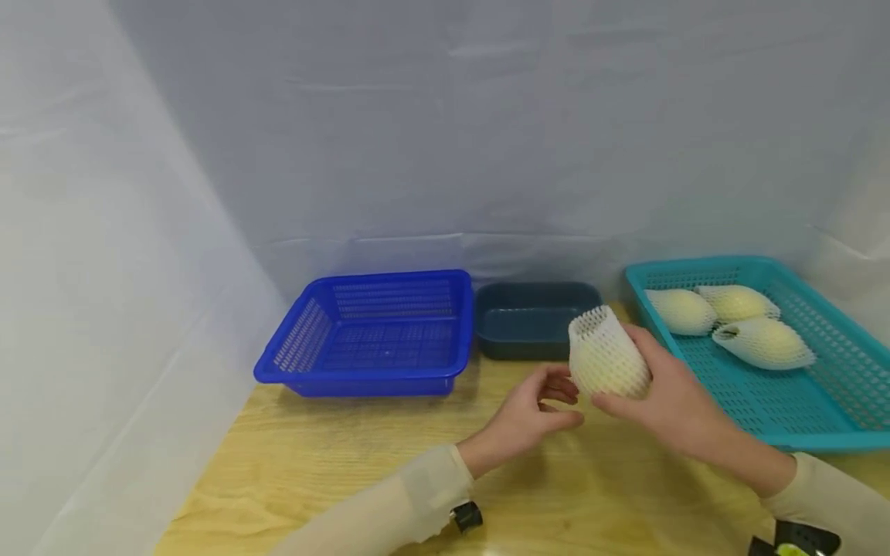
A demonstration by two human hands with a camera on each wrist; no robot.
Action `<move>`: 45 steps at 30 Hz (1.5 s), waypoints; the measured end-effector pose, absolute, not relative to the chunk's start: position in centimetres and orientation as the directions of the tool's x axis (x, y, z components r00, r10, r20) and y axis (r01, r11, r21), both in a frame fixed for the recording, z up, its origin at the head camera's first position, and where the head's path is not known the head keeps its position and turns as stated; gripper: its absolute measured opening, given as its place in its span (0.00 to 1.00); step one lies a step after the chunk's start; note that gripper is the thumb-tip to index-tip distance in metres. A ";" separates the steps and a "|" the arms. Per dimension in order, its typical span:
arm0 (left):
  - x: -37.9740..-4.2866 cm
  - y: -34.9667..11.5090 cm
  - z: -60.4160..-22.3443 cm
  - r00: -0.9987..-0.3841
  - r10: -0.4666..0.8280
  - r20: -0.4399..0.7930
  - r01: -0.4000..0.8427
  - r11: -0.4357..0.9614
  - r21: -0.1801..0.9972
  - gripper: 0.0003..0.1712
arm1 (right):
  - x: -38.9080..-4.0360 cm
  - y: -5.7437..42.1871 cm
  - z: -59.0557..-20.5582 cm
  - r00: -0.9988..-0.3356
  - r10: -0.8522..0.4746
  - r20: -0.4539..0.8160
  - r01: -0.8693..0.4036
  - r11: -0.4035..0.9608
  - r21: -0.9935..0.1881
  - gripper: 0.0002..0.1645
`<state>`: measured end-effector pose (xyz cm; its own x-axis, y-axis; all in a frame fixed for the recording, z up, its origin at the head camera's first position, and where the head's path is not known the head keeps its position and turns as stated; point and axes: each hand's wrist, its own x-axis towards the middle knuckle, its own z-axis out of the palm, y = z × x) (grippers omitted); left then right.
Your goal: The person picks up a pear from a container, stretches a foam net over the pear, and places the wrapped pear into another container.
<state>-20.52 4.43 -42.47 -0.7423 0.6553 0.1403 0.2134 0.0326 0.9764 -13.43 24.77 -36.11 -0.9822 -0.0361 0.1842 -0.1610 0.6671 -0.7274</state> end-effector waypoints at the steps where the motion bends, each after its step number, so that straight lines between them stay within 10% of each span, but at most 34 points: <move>1: -20.5 4.9 -42.5 -0.746 0.654 0.126 0.223 0.067 0.972 0.29 | -13.4 25.2 -35.6 -0.982 -0.033 0.186 -0.159 0.677 -0.718 0.60; 14: -19.5 11.5 -42.0 -0.738 0.663 -0.125 0.136 0.328 0.935 0.18 | -16.0 31.9 -32.0 -0.979 -0.091 0.184 -0.181 0.806 -0.564 0.55; 45: -18.4 20.4 -42.1 -0.681 0.693 -0.235 -0.079 0.249 0.965 0.10 | -22.7 40.1 -33.8 -0.987 -0.074 -0.141 -0.040 0.971 -0.235 0.56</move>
<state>-18.39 20.44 -42.10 -0.6813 0.6933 -0.2346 -0.0793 0.2488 0.9653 -22.68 40.15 -33.85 -0.9872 -0.0745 -0.1410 -0.0397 0.9712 -0.2350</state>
